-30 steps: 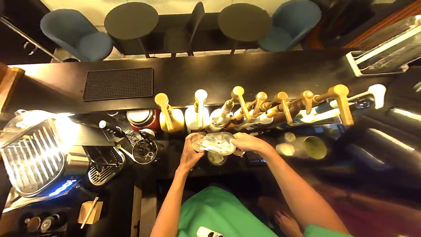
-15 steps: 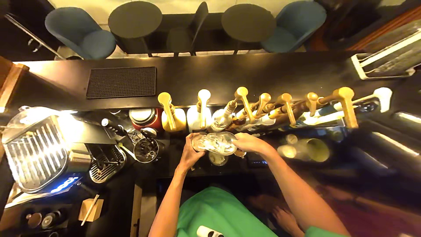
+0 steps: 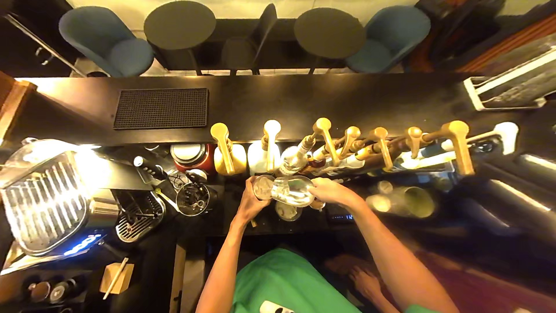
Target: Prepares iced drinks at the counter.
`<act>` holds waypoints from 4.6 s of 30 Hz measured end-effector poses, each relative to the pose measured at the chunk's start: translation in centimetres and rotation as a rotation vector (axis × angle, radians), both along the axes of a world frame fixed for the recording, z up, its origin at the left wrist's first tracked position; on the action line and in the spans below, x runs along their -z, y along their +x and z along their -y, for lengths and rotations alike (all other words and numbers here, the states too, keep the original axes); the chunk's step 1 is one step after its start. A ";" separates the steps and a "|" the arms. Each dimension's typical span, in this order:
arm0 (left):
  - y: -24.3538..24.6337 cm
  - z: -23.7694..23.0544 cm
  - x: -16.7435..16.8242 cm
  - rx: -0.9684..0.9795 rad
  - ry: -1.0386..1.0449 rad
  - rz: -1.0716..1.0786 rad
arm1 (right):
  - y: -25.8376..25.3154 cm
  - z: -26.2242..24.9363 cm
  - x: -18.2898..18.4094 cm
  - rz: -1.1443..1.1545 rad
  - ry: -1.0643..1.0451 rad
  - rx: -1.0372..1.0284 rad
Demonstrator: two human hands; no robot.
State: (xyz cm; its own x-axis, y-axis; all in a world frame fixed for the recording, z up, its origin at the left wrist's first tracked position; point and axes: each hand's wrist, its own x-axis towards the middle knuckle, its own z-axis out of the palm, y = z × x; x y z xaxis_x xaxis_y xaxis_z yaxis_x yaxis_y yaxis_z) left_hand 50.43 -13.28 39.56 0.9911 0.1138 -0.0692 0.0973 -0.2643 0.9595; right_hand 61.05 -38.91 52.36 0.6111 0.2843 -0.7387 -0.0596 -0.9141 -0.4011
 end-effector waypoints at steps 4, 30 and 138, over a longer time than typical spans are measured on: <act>0.1 -0.4 0.2 0.018 0.016 -0.024 | 0.2 0.3 0.9 0.003 0.015 -0.026; -0.8 -0.7 1.1 0.011 0.118 0.100 | -3.1 4.1 1.3 -0.047 0.313 0.264; -18.2 5.9 2.0 0.084 0.189 0.128 | -16.8 13.4 4.6 -0.107 0.460 0.589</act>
State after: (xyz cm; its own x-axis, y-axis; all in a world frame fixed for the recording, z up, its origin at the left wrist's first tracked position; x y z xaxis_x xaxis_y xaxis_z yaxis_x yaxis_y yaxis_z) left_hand 32.23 -19.23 37.59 0.9969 0.0299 0.0725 -0.0519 -0.4426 0.8952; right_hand 44.28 -52.26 47.76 0.6891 0.2271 -0.6881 -0.5465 -0.4607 -0.6993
